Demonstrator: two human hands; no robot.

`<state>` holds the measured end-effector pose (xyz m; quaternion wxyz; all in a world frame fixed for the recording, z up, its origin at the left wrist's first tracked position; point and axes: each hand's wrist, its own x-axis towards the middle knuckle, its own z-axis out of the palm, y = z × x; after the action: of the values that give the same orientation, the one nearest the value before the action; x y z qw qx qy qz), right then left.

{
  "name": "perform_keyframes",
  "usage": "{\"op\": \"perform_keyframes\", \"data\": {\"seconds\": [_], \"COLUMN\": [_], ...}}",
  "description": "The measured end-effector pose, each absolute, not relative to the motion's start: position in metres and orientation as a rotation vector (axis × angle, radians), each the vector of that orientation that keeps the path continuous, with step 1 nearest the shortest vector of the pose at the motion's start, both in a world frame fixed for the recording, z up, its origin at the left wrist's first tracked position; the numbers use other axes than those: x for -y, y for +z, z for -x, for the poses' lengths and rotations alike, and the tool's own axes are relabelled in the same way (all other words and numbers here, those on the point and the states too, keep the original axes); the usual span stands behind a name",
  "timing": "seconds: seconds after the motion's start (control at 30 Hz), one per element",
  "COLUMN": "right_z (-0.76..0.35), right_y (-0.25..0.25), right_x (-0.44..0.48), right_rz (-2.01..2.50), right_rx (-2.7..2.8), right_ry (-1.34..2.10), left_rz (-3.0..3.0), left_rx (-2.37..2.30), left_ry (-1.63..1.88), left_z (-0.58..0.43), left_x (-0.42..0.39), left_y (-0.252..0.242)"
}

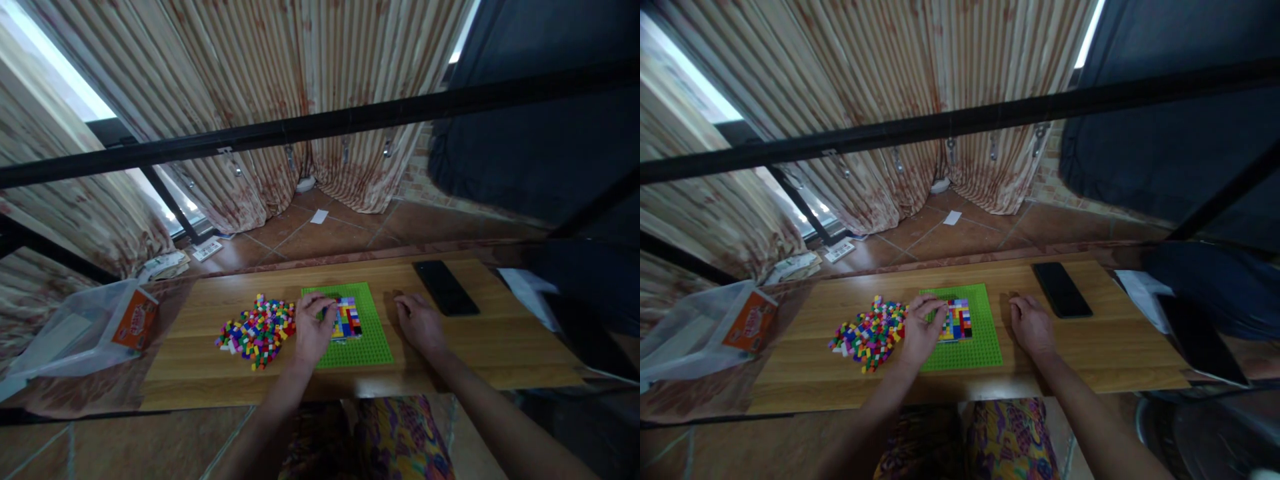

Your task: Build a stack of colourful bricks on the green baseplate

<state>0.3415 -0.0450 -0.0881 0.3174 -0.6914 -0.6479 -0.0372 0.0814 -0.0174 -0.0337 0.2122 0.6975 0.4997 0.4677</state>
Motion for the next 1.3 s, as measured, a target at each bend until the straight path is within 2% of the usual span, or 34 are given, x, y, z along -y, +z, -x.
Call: {"op": "perform_keyframes", "data": {"seconds": [0.4,1.3], "right_z": [-0.343,-0.347], "right_y": [-0.092,-0.095], "right_x": [0.045,0.045], "right_rz": [1.815,1.8], "right_rx": [1.725,1.738], "right_ry": [-0.132,-0.138], "left_rz": [-1.698,-1.677], "left_rx": [-1.371,-1.359], "left_ry": [1.348,1.32], "left_z": [-0.083,-0.09], "left_x": [0.013,0.012], "left_y": [-0.057,-0.053]}}
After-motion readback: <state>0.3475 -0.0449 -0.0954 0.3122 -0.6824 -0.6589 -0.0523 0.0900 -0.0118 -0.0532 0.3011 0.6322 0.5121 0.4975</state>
